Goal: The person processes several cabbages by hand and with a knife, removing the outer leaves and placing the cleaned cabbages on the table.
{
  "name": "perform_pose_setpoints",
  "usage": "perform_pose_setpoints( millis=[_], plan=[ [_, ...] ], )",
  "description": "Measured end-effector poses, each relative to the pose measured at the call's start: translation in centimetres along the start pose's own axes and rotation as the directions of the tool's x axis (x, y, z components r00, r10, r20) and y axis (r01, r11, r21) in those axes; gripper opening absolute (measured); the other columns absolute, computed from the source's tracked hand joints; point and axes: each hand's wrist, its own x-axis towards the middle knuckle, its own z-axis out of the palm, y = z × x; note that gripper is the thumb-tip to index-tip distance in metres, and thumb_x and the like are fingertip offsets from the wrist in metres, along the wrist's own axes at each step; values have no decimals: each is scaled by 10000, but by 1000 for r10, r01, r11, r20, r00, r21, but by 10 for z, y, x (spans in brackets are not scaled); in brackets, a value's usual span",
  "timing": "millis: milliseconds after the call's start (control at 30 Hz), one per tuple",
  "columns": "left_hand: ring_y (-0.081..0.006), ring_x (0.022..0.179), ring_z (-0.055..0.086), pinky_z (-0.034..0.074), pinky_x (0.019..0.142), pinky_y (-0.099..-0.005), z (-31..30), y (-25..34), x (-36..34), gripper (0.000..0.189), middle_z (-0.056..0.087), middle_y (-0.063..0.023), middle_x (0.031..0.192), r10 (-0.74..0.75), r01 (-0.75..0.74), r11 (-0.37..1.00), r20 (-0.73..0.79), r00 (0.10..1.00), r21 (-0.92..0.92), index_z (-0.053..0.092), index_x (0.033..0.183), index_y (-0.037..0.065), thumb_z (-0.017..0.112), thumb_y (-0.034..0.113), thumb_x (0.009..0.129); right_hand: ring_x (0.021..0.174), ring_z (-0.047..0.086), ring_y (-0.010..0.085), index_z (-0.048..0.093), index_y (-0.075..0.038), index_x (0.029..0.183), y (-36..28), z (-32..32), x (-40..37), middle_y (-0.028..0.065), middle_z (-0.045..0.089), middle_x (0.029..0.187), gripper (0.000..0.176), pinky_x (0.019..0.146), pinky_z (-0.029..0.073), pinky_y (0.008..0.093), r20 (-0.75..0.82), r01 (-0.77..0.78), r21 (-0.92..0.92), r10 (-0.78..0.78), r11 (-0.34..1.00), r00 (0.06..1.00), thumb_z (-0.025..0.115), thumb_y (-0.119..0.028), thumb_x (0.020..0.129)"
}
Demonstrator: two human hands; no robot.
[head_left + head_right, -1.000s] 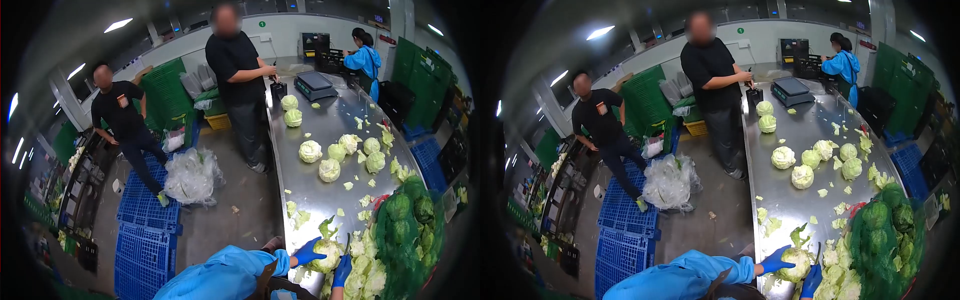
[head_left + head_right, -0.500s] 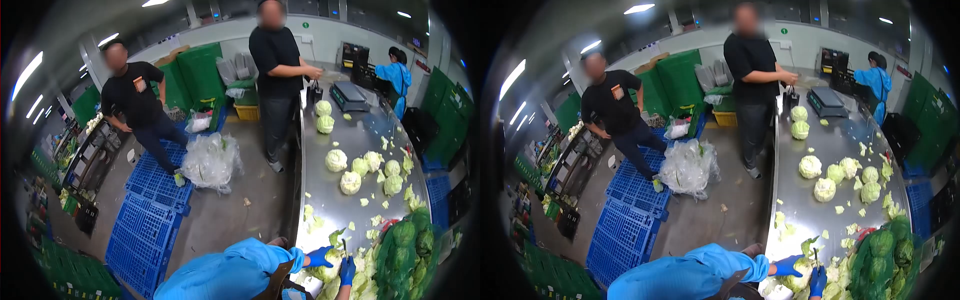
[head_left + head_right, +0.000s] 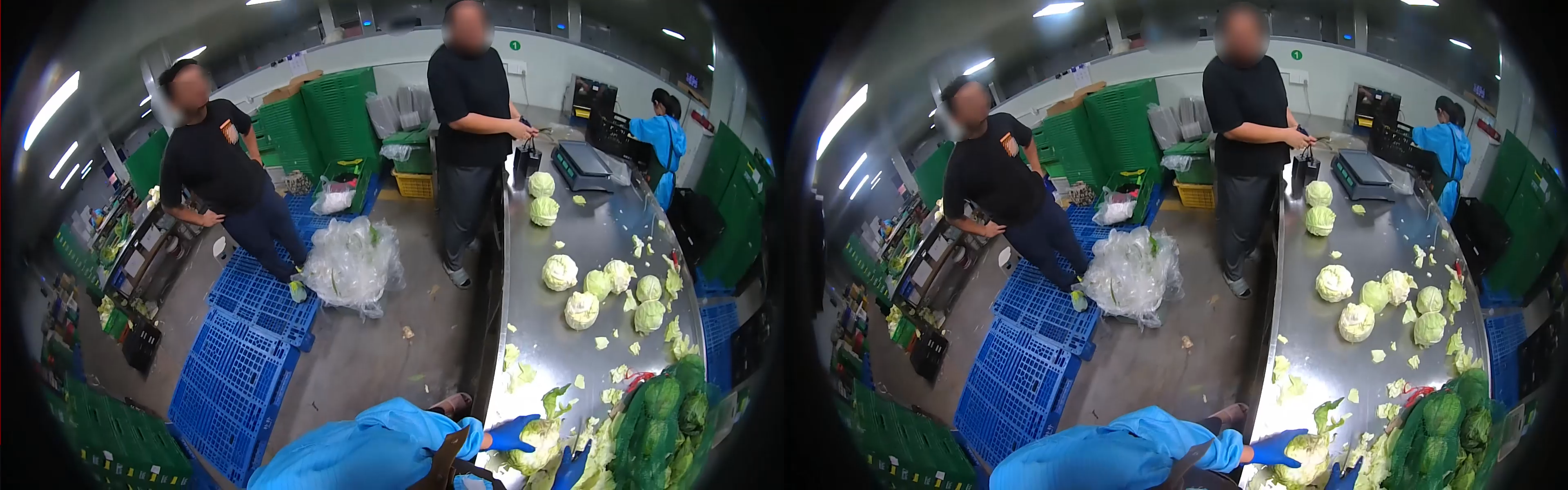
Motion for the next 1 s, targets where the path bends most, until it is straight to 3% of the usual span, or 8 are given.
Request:
perform_pose_setpoints(
  millis=[67, 133, 267, 400, 467, 533, 767, 1000],
  plan=[
    [-347, 1288, 371, 295, 1078, -421, 2, 7, -1, 894, 372, -211, 1387, -28, 28, 999, 5, 1000, 42, 291, 1410, 77, 759, 348, 698, 892, 607, 286, 476, 45, 1247, -6, 6, -10, 222, 635, 1000, 482, 817, 478, 359, 328, -212, 339, 96, 916, 940, 592, -265, 895],
    [-365, 1279, 373, 303, 1070, -426, 15, -6, 3, 897, 389, -211, 1367, 60, -59, 997, -11, 998, 48, 308, 1399, 80, 771, 352, 681, 1016, 572, 280, 449, 91, 1265, -38, -3, -19, 219, 606, 1136, 587, 852, 460, 361, 378, -229, 131, 165, 964, 911, 627, -301, 865],
    [-347, 1231, 420, 350, 1018, -425, -13, 32, 22, 859, 424, -206, 1321, -299, 301, 953, 169, 939, 9, 388, 1321, 70, 733, 529, 681, 1005, 548, 272, 505, 109, 1219, -21, 14, -26, 225, 593, 1132, 531, 860, 442, 359, 345, -462, 576, 312, 674, 885, 591, -296, 888],
    [-344, 1229, 438, 356, 1022, -400, 1, 15, 28, 911, 441, -219, 1333, -69, 68, 998, 29, 997, 16, 367, 1377, 112, 711, 571, 670, 838, 540, 221, 580, 59, 1038, -5, 31, -29, 121, 604, 907, 354, 726, 449, 354, 188, -401, 521, 357, 753, 915, 535, -271, 918],
    [-332, 1247, 428, 337, 1042, -398, -2, 19, 23, 878, 457, -185, 1340, -152, 138, 986, 186, 971, 90, 396, 1378, 123, 698, 570, 685, 781, 532, 193, 573, 42, 1046, 38, 67, -34, 105, 584, 821, 353, 644, 447, 329, 260, -481, 773, 484, 414, 835, 527, -284, 917],
    [-316, 1260, 420, 318, 1058, -390, 0, 18, 14, 793, 469, -162, 1342, -147, 143, 989, 107, 983, 40, 442, 1348, 112, 668, 558, 732, 643, 478, 137, 526, 32, 1165, 40, 60, -34, 65, 552, 781, 415, 529, 400, 266, 262, -370, 634, 261, 679, 929, 551, -293, 908],
    [-301, 1279, 402, 290, 1077, -374, 2, 24, 13, 769, 453, -153, 1366, -192, 188, 980, 64, 979, 60, 436, 1355, 98, 615, 578, 781, 625, 455, 137, 476, 86, 1215, 10, 54, -30, 38, 488, 732, 509, 540, 405, 275, 300, -404, 723, 273, 560, 914, 672, -187, 833],
    [-316, 1259, 419, 305, 1066, -376, 11, 34, 12, 760, 453, -162, 1362, -229, 224, 972, 67, 971, 76, 442, 1345, 87, 579, 594, 796, 589, 444, 100, 541, -18, 799, 89, 123, 1, -10, 495, 684, 142, 531, 386, 273, 35, -277, 712, 362, 645, 931, 669, -53, 751]
  ],
)
